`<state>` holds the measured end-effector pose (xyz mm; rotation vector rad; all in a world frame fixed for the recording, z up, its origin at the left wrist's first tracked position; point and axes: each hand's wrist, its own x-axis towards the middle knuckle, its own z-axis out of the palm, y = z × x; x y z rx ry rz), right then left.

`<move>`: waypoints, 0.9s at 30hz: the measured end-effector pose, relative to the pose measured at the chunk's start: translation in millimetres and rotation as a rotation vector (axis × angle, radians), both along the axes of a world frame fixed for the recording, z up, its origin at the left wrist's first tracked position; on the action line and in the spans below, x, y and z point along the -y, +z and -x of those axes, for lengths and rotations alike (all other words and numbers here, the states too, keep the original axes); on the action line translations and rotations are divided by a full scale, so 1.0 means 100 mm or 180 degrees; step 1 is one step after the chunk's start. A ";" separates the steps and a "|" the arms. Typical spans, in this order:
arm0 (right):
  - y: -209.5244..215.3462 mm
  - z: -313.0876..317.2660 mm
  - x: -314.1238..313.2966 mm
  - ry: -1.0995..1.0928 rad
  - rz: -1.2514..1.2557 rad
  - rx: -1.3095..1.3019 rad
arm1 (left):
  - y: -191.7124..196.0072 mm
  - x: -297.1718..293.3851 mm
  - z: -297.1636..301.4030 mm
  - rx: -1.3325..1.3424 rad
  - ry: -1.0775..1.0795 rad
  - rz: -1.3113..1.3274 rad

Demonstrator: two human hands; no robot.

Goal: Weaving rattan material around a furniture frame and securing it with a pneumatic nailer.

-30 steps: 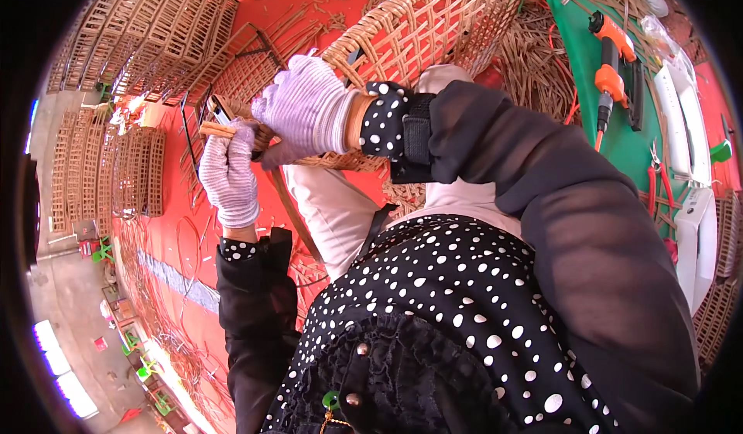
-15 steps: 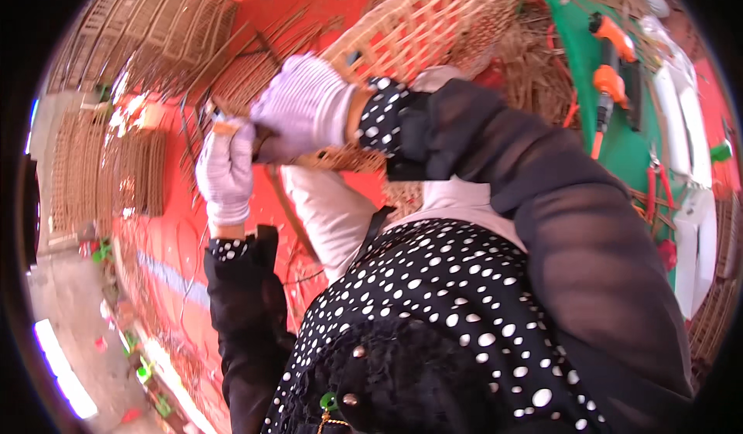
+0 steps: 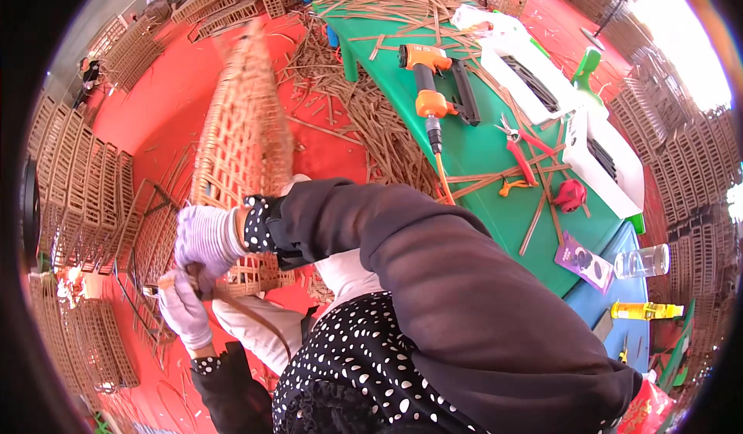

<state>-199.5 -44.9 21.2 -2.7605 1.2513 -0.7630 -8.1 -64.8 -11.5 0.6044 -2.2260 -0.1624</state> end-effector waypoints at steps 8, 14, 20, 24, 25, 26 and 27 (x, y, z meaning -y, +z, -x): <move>0.04 0.58 0.12 -0.0643 0.0588 0.1039 | 0.07 0.22 0.02 -0.0209 0.1044 -0.0174; -0.46 2.81 -0.75 -0.4658 -0.0237 0.0142 | 0.03 0.29 0.18 -0.0135 0.0768 0.0147; -1.20 4.15 -1.36 -0.5987 -0.1537 0.0066 | 0.13 0.21 0.24 -0.0675 0.0789 -0.0884; -1.15 4.44 -1.23 -0.6016 -0.1930 0.0305 | 0.15 0.26 0.19 -0.0645 0.0732 -0.0491; -1.22 4.53 -1.24 -0.6021 -0.1910 0.0321 | 0.11 0.29 0.19 -0.0751 0.0651 -0.0442; -1.24 4.58 -1.26 -0.5885 -0.2159 0.0506 | 0.11 0.30 0.21 -0.0766 0.0635 -0.0435; -1.24 4.64 -1.31 -0.5749 -0.2395 0.0691 | 0.12 0.29 0.24 -0.0695 0.0658 -0.0473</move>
